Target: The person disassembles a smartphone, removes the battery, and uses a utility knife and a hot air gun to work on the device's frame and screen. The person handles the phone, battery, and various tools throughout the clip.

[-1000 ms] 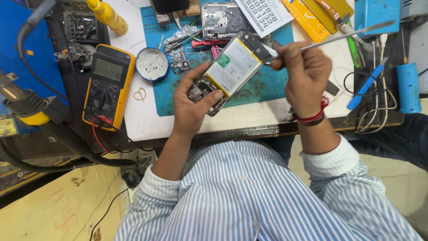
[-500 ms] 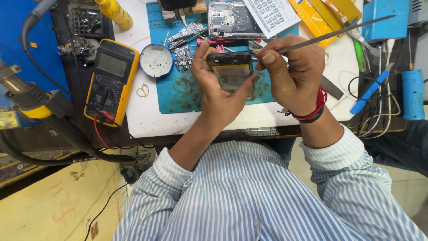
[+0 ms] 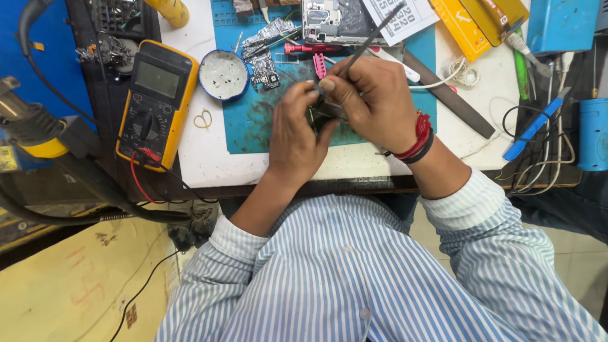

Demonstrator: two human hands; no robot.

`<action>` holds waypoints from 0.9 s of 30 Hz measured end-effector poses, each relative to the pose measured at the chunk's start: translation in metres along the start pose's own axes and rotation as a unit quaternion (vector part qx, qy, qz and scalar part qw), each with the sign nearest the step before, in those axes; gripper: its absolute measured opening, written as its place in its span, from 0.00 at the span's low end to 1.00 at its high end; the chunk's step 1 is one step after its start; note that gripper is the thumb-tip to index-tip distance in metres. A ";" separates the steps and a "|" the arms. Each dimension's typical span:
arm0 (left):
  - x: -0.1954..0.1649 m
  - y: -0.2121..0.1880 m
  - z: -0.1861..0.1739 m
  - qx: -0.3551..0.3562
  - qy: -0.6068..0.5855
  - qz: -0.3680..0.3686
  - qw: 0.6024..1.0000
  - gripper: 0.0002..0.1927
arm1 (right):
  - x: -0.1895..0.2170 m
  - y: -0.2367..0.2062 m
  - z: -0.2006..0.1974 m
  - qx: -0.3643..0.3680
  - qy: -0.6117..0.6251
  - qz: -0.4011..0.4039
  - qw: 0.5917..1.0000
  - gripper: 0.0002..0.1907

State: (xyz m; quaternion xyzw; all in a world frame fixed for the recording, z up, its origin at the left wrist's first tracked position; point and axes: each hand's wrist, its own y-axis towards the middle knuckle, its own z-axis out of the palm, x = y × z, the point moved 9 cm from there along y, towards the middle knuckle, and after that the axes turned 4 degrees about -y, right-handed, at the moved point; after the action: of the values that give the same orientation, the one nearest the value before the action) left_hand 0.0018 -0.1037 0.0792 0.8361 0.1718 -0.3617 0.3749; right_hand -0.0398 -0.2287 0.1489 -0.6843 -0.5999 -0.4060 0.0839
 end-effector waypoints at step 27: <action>0.011 0.006 0.001 0.166 -0.037 -0.086 0.982 0.41 | 0.001 -0.075 -0.018 -0.063 -0.097 -0.007 0.993 0.10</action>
State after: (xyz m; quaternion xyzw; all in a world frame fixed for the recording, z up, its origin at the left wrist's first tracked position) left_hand 0.0123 -0.1087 0.0738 0.8546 0.1667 -0.4471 0.2049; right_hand -0.1143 -0.2187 0.1337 -0.7199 -0.5837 -0.3748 -0.0209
